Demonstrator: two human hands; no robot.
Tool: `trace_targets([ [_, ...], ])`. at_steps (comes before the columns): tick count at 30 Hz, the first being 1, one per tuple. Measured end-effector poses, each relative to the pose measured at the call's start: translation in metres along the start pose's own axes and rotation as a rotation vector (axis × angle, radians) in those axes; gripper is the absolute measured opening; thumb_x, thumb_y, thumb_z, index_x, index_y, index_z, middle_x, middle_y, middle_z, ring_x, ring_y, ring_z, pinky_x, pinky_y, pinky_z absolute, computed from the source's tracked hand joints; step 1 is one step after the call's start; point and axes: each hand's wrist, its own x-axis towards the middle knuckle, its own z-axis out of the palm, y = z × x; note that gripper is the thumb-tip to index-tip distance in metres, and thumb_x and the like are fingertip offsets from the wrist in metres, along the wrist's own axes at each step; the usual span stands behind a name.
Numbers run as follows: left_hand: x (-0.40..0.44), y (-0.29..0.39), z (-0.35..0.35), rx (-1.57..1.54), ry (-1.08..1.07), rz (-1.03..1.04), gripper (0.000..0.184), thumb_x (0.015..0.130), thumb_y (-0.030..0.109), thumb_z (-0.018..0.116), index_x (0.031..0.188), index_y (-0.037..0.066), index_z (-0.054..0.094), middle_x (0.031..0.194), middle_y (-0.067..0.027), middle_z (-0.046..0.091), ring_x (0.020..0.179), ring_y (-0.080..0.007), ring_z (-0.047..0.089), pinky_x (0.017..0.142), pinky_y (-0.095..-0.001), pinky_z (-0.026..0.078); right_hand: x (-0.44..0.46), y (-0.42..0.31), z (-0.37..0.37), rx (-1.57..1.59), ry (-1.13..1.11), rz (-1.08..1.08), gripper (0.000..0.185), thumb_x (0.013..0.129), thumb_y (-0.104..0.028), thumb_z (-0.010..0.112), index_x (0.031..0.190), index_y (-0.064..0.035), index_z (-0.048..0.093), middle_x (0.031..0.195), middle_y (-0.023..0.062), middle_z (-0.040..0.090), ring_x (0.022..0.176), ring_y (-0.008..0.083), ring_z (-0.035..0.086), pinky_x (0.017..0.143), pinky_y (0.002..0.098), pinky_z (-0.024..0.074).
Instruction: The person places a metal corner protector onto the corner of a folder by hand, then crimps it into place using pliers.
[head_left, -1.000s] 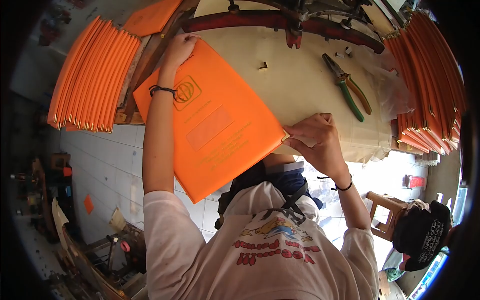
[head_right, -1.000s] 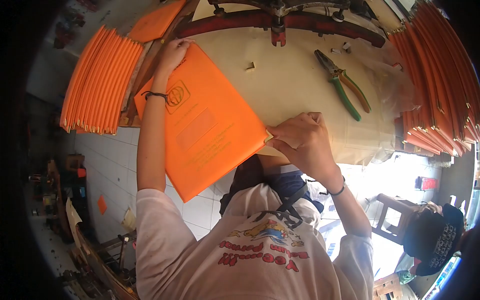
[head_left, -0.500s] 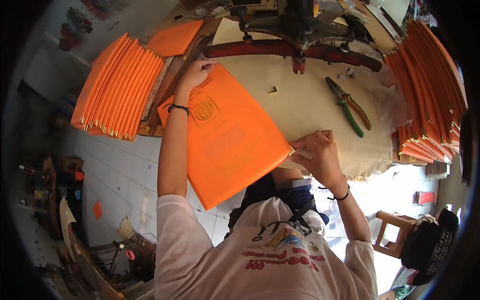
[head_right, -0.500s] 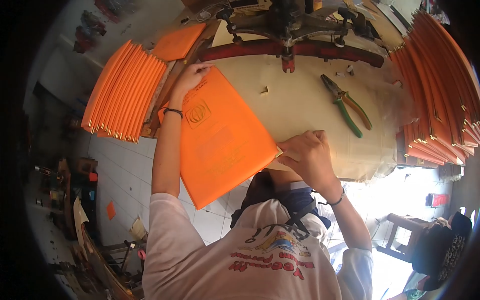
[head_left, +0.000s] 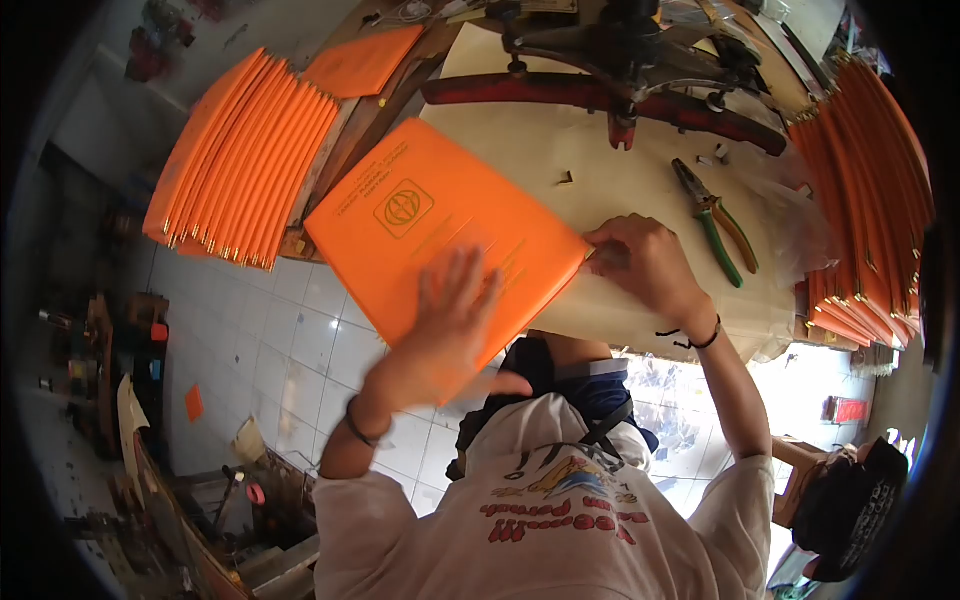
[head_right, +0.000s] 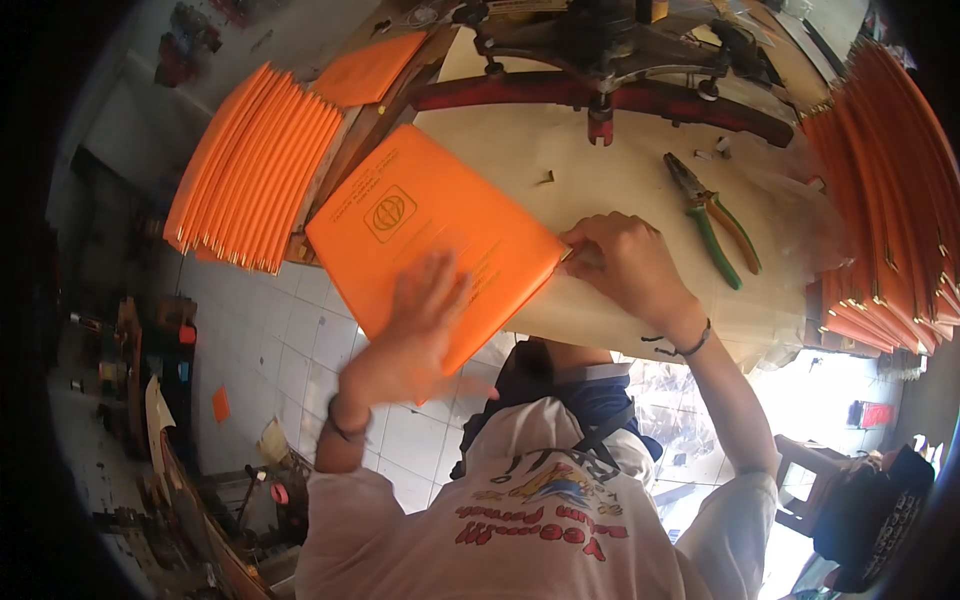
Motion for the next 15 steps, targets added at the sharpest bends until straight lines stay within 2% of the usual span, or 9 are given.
trace_targets([
  [2,-0.008,0.024,0.016,0.022,-0.021,-0.108,0.086,0.085,0.027,0.069,0.153,0.000,0.024,0.162,-0.0243,0.010,0.150,-0.0410,0.010,0.116,-0.0638,0.011,0.006,-0.001,0.001,0.040,-0.045,0.020,0.025,0.074,-0.018,0.081,0.094,-0.0066,0.073,0.085,0.0082,0.072,0.080,0.0260,0.068,0.076,0.0366,0.0536],
  [7,-0.008,-0.009,0.002,0.066,-0.055,-0.035,0.082,0.083,0.016,0.066,0.153,0.002,0.026,0.163,-0.0200,0.012,0.151,-0.0376,0.011,0.118,-0.0614,0.011,0.012,-0.004,0.015,0.095,-0.049,-0.014,0.024,0.076,-0.020,0.080,0.092,-0.0052,0.071,0.082,0.0095,0.071,0.078,0.0284,0.068,0.074,0.0379,0.0538],
  [10,-0.007,-0.036,0.001,0.042,-0.021,-0.022,0.084,0.078,0.007,0.064,0.153,0.003,0.027,0.163,-0.0166,0.014,0.151,-0.0344,0.011,0.119,-0.0587,0.012,0.021,-0.007,0.032,-0.011,0.005,-0.083,0.024,0.078,-0.023,0.079,0.089,-0.0044,0.068,0.080,0.0087,0.069,0.076,0.0302,0.067,0.074,0.0393,0.0534],
  [13,-0.002,-0.048,0.001,0.029,0.035,-0.072,0.081,0.076,0.004,0.062,0.152,0.004,0.031,0.162,-0.0167,0.018,0.151,-0.0343,0.011,0.119,-0.0586,0.012,0.030,-0.014,0.042,-0.028,0.026,-0.087,0.026,0.080,-0.025,0.076,0.090,-0.0036,0.065,0.077,0.0078,0.067,0.076,0.0310,0.066,0.074,0.0393,0.0527],
  [15,0.001,-0.047,-0.003,0.032,0.005,-0.092,0.080,0.080,0.014,0.066,0.151,0.003,0.031,0.160,-0.0191,0.020,0.150,-0.0363,0.014,0.118,-0.0616,0.013,0.032,-0.015,0.037,-0.008,-0.071,-0.071,0.030,0.080,-0.025,0.076,0.097,-0.0026,0.065,0.085,0.0103,0.067,0.081,0.0310,0.066,0.076,0.0391,0.0527],
])
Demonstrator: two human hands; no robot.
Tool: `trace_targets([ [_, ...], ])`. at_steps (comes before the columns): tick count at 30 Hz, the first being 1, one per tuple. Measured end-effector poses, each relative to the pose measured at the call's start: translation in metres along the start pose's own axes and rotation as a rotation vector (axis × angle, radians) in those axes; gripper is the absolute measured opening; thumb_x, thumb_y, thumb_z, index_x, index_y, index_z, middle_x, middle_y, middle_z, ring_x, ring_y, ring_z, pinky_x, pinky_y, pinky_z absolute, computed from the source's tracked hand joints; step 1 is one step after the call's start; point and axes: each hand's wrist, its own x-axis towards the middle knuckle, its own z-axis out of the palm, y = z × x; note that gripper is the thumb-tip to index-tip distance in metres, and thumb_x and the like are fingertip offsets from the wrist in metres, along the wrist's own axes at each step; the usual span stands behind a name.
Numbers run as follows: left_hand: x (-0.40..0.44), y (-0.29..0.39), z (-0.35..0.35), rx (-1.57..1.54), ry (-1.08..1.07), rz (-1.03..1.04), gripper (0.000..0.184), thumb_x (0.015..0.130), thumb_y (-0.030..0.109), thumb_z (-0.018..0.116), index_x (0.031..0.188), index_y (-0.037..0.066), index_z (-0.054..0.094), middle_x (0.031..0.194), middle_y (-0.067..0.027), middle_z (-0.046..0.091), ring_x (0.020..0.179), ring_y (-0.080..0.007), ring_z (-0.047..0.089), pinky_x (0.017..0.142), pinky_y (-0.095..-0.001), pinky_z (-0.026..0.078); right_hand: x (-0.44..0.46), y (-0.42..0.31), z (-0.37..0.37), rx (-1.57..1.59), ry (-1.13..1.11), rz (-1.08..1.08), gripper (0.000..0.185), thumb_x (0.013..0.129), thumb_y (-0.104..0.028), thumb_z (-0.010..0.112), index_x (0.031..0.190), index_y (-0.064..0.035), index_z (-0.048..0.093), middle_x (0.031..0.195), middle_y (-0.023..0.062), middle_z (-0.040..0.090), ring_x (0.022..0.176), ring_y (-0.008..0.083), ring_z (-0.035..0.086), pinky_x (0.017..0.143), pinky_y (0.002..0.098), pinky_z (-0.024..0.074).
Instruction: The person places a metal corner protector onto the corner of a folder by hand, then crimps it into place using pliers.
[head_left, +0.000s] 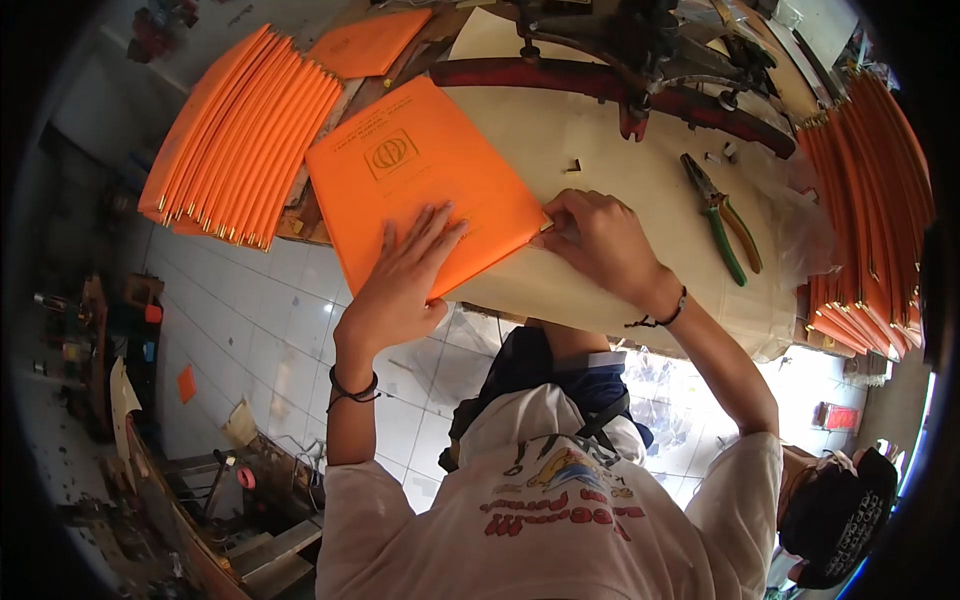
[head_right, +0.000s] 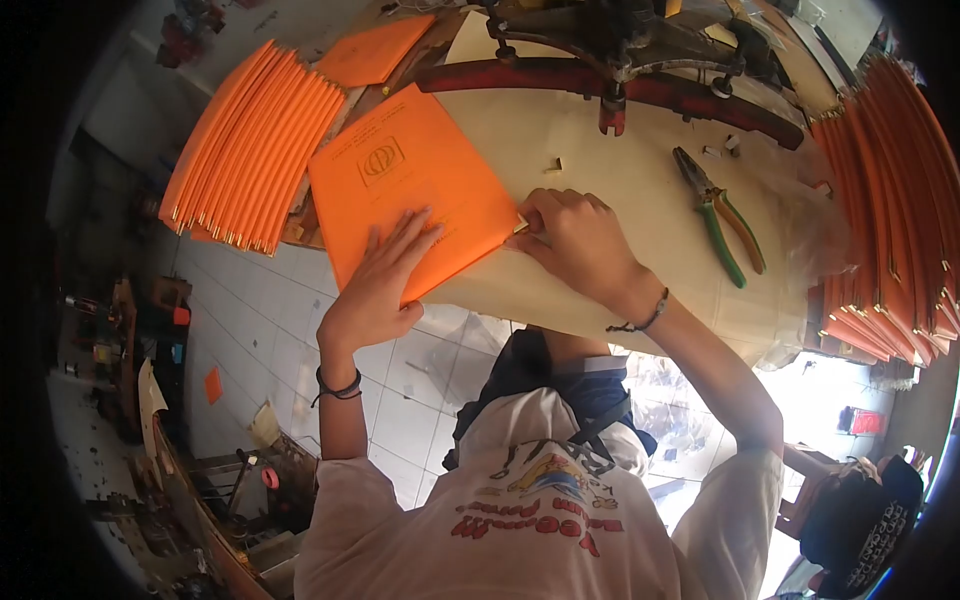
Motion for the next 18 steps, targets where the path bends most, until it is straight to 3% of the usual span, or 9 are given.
trace_targets([
  [4,0.014,0.018,-0.004,-0.099,0.098,0.002,0.076,0.085,0.031,0.070,0.148,0.005,0.036,0.154,-0.0227,0.028,0.145,-0.0409,0.023,0.115,-0.0636,0.018,0.011,0.010,-0.026,0.034,-0.108,-0.053,0.041,0.082,-0.026,0.075,0.112,-0.0003,0.062,0.101,0.0164,0.064,0.090,0.0318,0.065,0.081,0.0396,0.0525],
  [5,0.021,0.025,-0.001,-0.073,0.135,0.033,0.075,0.086,0.034,0.070,0.148,0.007,0.037,0.154,-0.0220,0.029,0.145,-0.0411,0.024,0.116,-0.0615,0.019,0.017,0.007,-0.036,0.001,-0.148,0.027,0.043,0.084,-0.024,0.073,0.118,-0.0013,0.061,0.108,0.0191,0.061,0.095,0.0332,0.064,0.084,0.0414,0.0524],
  [8,0.051,0.047,0.007,-0.030,0.238,0.125,0.069,0.088,0.040,0.069,0.144,0.011,0.044,0.153,-0.0203,0.032,0.143,-0.0414,0.026,0.116,-0.0563,0.022,0.027,0.029,-0.024,-0.092,0.097,-0.003,0.038,0.087,-0.021,0.069,0.119,-0.0028,0.061,0.104,0.0181,0.062,0.094,0.0337,0.064,0.084,0.0426,0.0524],
  [9,0.061,0.051,0.011,-0.035,0.267,0.151,0.064,0.088,0.040,0.068,0.142,0.012,0.048,0.152,-0.0201,0.033,0.142,-0.0414,0.028,0.116,-0.0554,0.023,0.031,0.037,-0.018,-0.141,0.174,-0.112,0.027,0.088,-0.016,0.067,0.113,-0.0047,0.064,0.103,0.0152,0.062,0.091,0.0324,0.065,0.082,0.0421,0.0530],
  [12,0.083,0.045,0.016,-0.008,0.291,0.224,0.050,0.089,0.040,0.068,0.131,0.015,0.059,0.147,-0.0184,0.041,0.137,-0.0395,0.034,0.113,-0.0517,0.028,0.031,0.055,-0.015,-0.064,0.099,-0.125,0.017,0.089,-0.012,0.065,0.104,-0.0050,0.066,0.102,0.0118,0.062,0.090,0.0306,0.065,0.081,0.0402,0.0534],
  [18,0.089,0.034,0.002,-0.120,0.222,0.239,0.030,0.088,0.034,0.068,0.110,0.014,0.071,0.131,-0.0105,0.056,0.126,-0.0321,0.047,0.108,-0.0448,0.035,0.024,0.060,-0.018,0.016,0.093,-0.173,0.010,0.089,-0.009,0.064,0.097,-0.0036,0.066,0.100,0.0106,0.062,0.089,0.0300,0.064,0.080,0.0391,0.0529],
])
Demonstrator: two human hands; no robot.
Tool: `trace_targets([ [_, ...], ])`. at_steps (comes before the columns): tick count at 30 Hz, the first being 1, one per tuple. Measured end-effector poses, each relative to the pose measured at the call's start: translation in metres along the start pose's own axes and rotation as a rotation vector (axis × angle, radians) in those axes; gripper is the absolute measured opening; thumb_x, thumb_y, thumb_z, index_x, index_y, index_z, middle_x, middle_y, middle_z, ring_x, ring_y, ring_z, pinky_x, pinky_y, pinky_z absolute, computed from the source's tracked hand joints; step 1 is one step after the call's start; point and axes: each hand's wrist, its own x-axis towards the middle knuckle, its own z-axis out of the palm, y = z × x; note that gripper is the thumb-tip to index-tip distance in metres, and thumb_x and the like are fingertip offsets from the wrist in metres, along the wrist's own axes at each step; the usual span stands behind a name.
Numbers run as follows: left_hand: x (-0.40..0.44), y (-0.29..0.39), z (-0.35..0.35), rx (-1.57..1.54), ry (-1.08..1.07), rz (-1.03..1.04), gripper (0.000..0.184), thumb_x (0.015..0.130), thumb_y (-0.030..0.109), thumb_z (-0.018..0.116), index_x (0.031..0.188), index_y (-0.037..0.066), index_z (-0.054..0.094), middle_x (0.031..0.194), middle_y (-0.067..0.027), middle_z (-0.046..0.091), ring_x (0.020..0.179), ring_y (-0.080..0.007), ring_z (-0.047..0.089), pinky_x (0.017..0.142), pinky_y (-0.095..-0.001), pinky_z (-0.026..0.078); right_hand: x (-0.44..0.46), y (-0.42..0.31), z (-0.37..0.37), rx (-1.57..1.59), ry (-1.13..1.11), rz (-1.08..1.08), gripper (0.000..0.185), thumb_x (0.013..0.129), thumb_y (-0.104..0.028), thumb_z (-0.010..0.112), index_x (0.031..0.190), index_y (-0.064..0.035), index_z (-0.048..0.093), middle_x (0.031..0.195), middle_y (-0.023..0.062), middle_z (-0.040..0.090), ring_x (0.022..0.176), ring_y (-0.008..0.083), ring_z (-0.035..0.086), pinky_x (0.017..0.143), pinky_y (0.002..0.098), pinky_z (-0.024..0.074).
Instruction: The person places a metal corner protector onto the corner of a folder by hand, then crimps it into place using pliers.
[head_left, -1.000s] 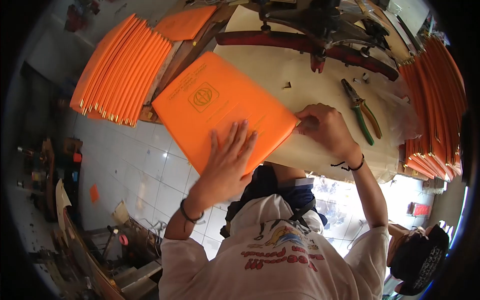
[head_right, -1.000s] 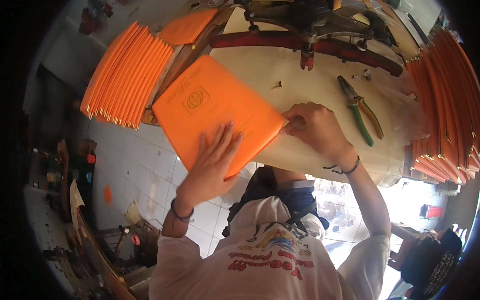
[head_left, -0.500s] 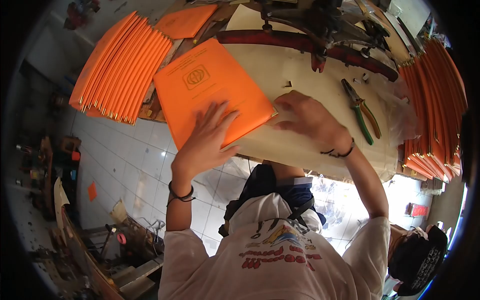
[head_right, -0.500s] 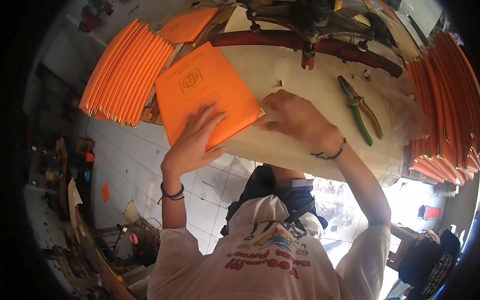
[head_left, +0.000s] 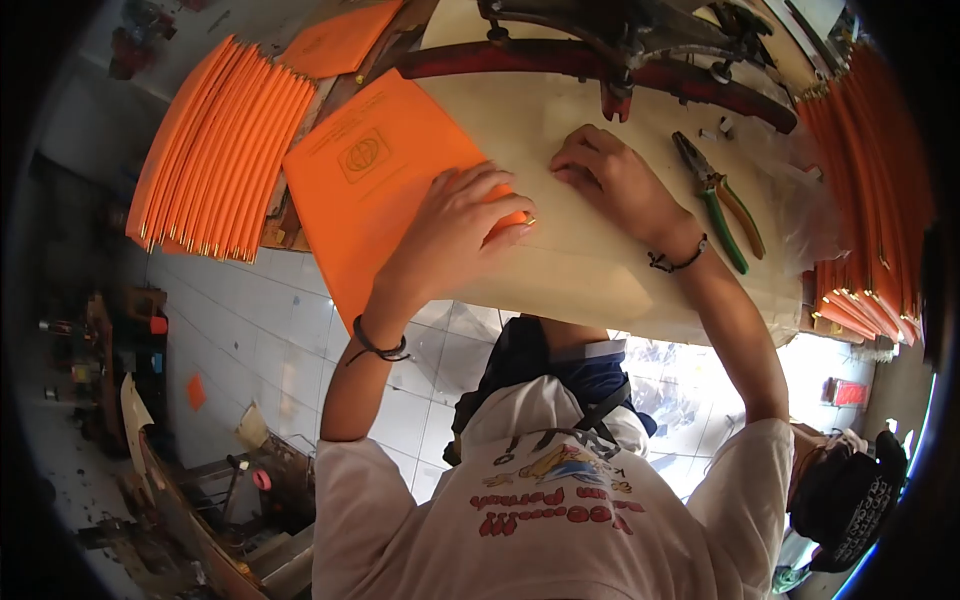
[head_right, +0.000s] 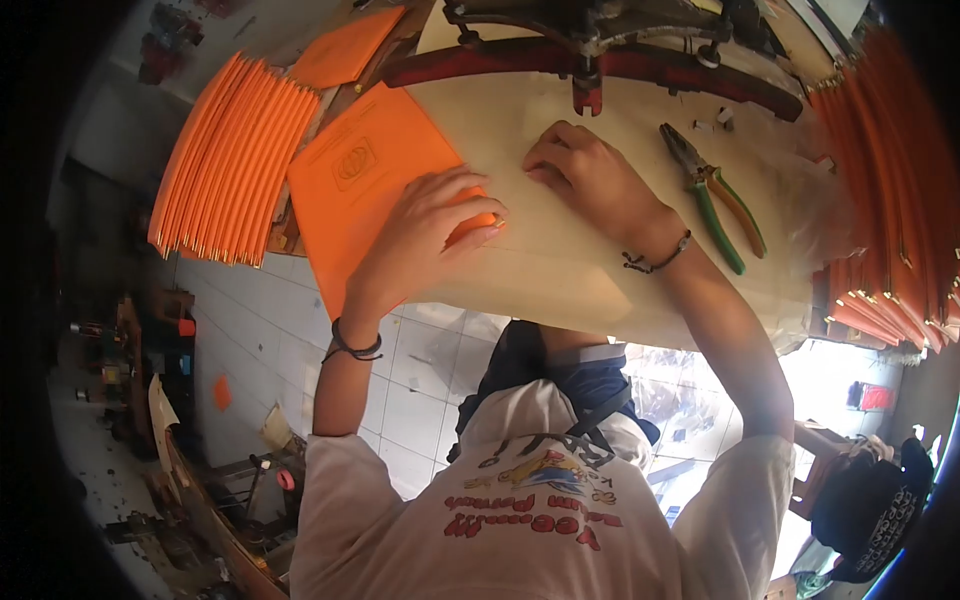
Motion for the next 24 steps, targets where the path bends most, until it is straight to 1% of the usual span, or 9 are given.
trace_targets([
  [4,0.005,0.001,-0.008,0.044,-0.012,0.098,0.023,0.083,0.028,0.071,0.102,0.014,0.072,0.121,-0.0064,0.060,0.119,-0.0274,0.050,0.103,-0.0411,0.038,0.000,-0.005,-0.004,0.006,-0.027,-0.025,0.013,0.090,-0.011,0.063,0.098,-0.0028,0.067,0.098,0.0115,0.063,0.089,0.0315,0.064,0.080,0.0404,0.0522],
  [7,0.017,-0.007,-0.019,0.042,-0.121,0.132,0.023,0.079,0.025,0.073,0.099,0.014,0.072,0.116,-0.0048,0.061,0.114,-0.0251,0.053,0.098,-0.0394,0.040,-0.001,-0.004,-0.003,0.033,-0.033,-0.025,0.014,0.090,-0.013,0.063,0.099,-0.0026,0.067,0.098,0.0118,0.063,0.090,0.0319,0.064,0.081,0.0409,0.0519],
  [10,0.026,-0.014,-0.022,0.017,-0.163,0.179,0.023,0.076,0.023,0.075,0.096,0.013,0.071,0.109,-0.0030,0.063,0.107,-0.0247,0.055,0.097,-0.0396,0.041,-0.002,-0.005,-0.005,0.126,-0.050,-0.012,0.014,0.090,-0.013,0.064,0.099,-0.0031,0.067,0.097,0.0117,0.064,0.090,0.0314,0.064,0.081,0.0409,0.0519],
  [12,0.030,-0.020,-0.020,-0.013,-0.122,0.236,0.023,0.073,0.022,0.076,0.094,0.013,0.071,0.103,-0.0021,0.064,0.104,-0.0239,0.056,0.096,-0.0393,0.041,-0.003,-0.005,-0.005,0.212,-0.049,-0.026,0.014,0.090,-0.013,0.065,0.099,-0.0033,0.068,0.096,0.0115,0.065,0.089,0.0311,0.064,0.080,0.0409,0.0518],
  [13,0.031,-0.022,-0.019,-0.030,-0.102,0.264,0.023,0.072,0.021,0.076,0.092,0.013,0.071,0.100,-0.0017,0.064,0.103,-0.0234,0.057,0.095,-0.0391,0.041,-0.003,-0.006,-0.005,0.191,-0.061,-0.028,0.013,0.090,-0.013,0.065,0.098,-0.0035,0.068,0.095,0.0113,0.065,0.088,0.0311,0.064,0.080,0.0408,0.0517],
  [16,0.036,-0.026,-0.020,-0.031,-0.056,0.335,0.021,0.069,0.020,0.077,0.087,0.012,0.070,0.092,-0.0008,0.065,0.099,-0.0214,0.056,0.093,-0.0375,0.039,-0.002,-0.004,-0.006,0.131,-0.091,-0.045,0.011,0.089,-0.011,0.066,0.097,-0.0043,0.068,0.092,0.0107,0.066,0.087,0.0312,0.064,0.080,0.0405,0.0514],
  [18,0.043,-0.028,-0.025,-0.041,-0.079,0.336,0.021,0.067,0.021,0.077,0.084,0.012,0.069,0.090,-0.0011,0.064,0.096,-0.0207,0.055,0.090,-0.0366,0.037,-0.002,-0.004,-0.005,0.104,-0.091,-0.069,0.010,0.088,-0.010,0.066,0.097,-0.0049,0.067,0.090,0.0105,0.066,0.086,0.0315,0.064,0.079,0.0405,0.0513],
  [21,0.053,-0.031,-0.034,-0.059,-0.179,0.358,0.023,0.065,0.023,0.077,0.082,0.011,0.068,0.086,-0.0012,0.063,0.091,-0.0204,0.054,0.088,-0.0358,0.035,0.000,-0.012,-0.008,0.136,-0.134,0.056,0.012,0.087,-0.008,0.066,0.098,-0.0052,0.067,0.090,0.0107,0.066,0.088,0.0310,0.064,0.080,0.0408,0.0507],
  [24,0.058,-0.039,-0.030,-0.072,-0.237,0.411,0.026,0.065,0.026,0.078,0.083,0.010,0.068,0.083,-0.0018,0.061,0.089,-0.0208,0.052,0.087,-0.0355,0.034,-0.001,-0.012,-0.008,0.150,-0.129,0.081,0.014,0.086,-0.007,0.067,0.100,-0.0051,0.066,0.091,0.0105,0.066,0.089,0.0306,0.063,0.082,0.0415,0.0495],
])
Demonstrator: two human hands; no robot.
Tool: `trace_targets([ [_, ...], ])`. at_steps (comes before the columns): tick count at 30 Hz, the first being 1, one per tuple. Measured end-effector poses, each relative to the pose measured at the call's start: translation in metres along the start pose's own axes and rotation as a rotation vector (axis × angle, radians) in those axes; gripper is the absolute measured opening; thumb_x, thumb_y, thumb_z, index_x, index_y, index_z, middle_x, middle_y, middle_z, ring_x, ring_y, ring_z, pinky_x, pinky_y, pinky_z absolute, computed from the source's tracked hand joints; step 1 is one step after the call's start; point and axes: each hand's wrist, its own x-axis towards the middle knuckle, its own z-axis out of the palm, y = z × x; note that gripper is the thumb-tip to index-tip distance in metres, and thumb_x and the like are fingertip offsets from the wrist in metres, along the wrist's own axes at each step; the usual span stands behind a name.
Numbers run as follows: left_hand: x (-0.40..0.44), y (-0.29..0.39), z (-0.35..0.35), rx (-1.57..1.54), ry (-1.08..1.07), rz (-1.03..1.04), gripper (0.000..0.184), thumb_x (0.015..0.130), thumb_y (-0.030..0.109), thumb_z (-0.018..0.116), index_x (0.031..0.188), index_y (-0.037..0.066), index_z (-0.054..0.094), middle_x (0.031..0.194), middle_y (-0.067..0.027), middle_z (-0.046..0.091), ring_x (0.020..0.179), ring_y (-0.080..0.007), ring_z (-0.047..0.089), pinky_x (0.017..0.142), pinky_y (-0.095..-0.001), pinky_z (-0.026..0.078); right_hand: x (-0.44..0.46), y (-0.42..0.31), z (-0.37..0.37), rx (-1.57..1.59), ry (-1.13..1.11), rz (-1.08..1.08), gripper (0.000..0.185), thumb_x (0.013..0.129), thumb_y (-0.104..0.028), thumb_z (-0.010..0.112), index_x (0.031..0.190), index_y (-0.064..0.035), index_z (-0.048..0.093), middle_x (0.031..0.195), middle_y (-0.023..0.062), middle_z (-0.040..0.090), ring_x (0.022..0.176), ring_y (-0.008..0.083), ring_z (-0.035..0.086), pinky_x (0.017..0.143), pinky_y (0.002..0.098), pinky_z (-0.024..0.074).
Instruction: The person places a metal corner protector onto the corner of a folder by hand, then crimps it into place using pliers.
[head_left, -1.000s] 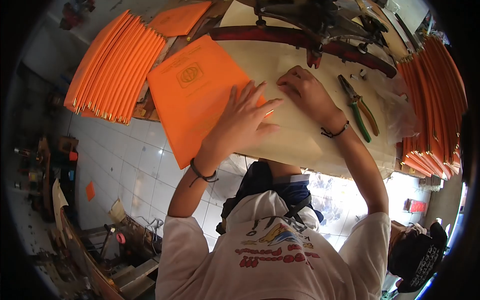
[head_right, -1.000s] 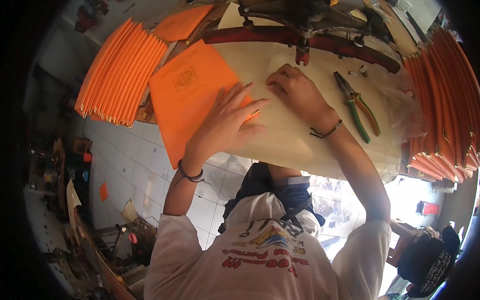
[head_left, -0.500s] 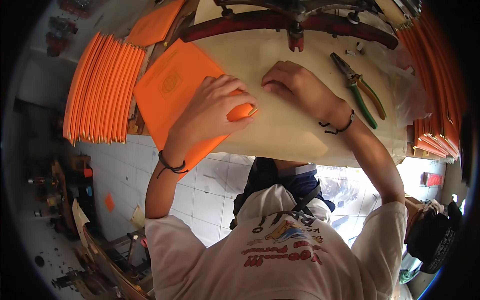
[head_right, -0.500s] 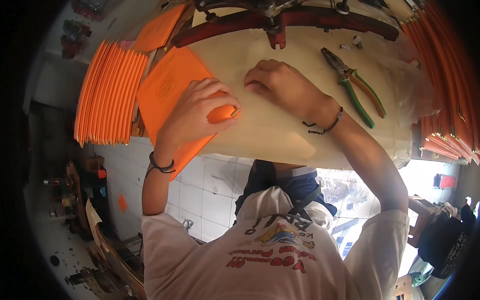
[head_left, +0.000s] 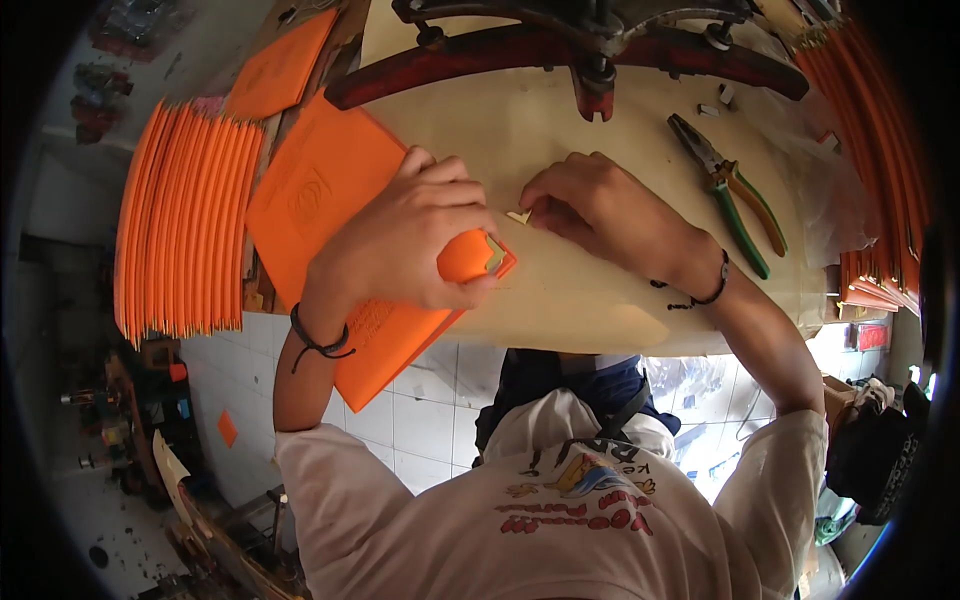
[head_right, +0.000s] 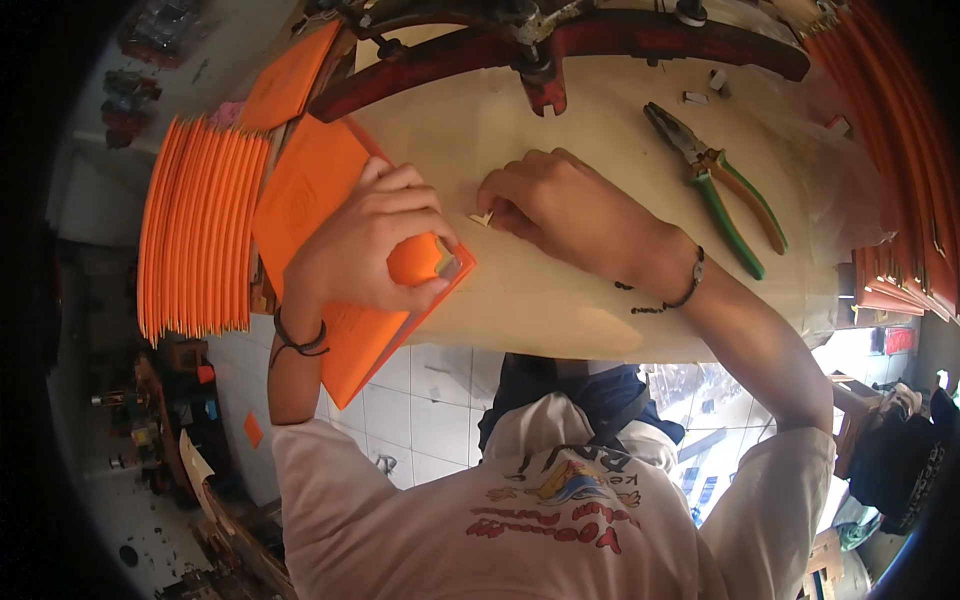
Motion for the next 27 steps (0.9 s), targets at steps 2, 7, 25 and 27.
trace_targets([
  [2,0.002,-0.007,0.002,-0.012,-0.026,0.029,0.031,0.065,0.031,0.081,0.083,0.009,0.068,0.083,-0.0025,0.060,0.088,-0.0209,0.052,0.087,-0.0352,0.034,0.000,0.002,0.003,-0.015,0.027,-0.026,0.016,0.084,-0.008,0.069,0.100,-0.0050,0.066,0.092,0.0099,0.065,0.090,0.0296,0.063,0.083,0.0415,0.0488],
  [7,0.007,-0.020,0.000,-0.083,-0.143,0.045,0.053,0.058,0.049,0.087,0.084,0.007,0.067,0.085,-0.0044,0.056,0.087,-0.0215,0.052,0.087,-0.0344,0.034,0.000,-0.001,0.007,-0.139,0.041,-0.065,0.020,0.082,-0.014,0.073,0.100,-0.0062,0.067,0.092,0.0082,0.063,0.091,0.0275,0.062,0.084,0.0409,0.0480],
  [25,0.005,-0.031,0.009,-0.126,-0.085,0.110,0.069,0.046,0.056,0.089,0.089,0.007,0.067,0.080,-0.0025,0.065,0.073,-0.0194,0.054,0.080,-0.0361,0.033,-0.009,-0.008,0.013,-0.078,-0.022,-0.088,0.024,0.078,-0.017,0.077,0.099,-0.0084,0.068,0.091,0.0016,0.068,0.081,0.0216,0.062,0.076,0.0353,0.0487],
  [27,0.007,-0.029,0.007,-0.115,-0.106,0.104,0.070,0.046,0.056,0.089,0.090,0.006,0.068,0.079,-0.0033,0.065,0.072,-0.0195,0.054,0.080,-0.0357,0.034,-0.009,-0.009,0.014,-0.120,-0.011,-0.110,0.024,0.078,-0.016,0.077,0.097,-0.0077,0.067,0.092,0.0018,0.069,0.081,0.0218,0.062,0.075,0.0351,0.0494],
])
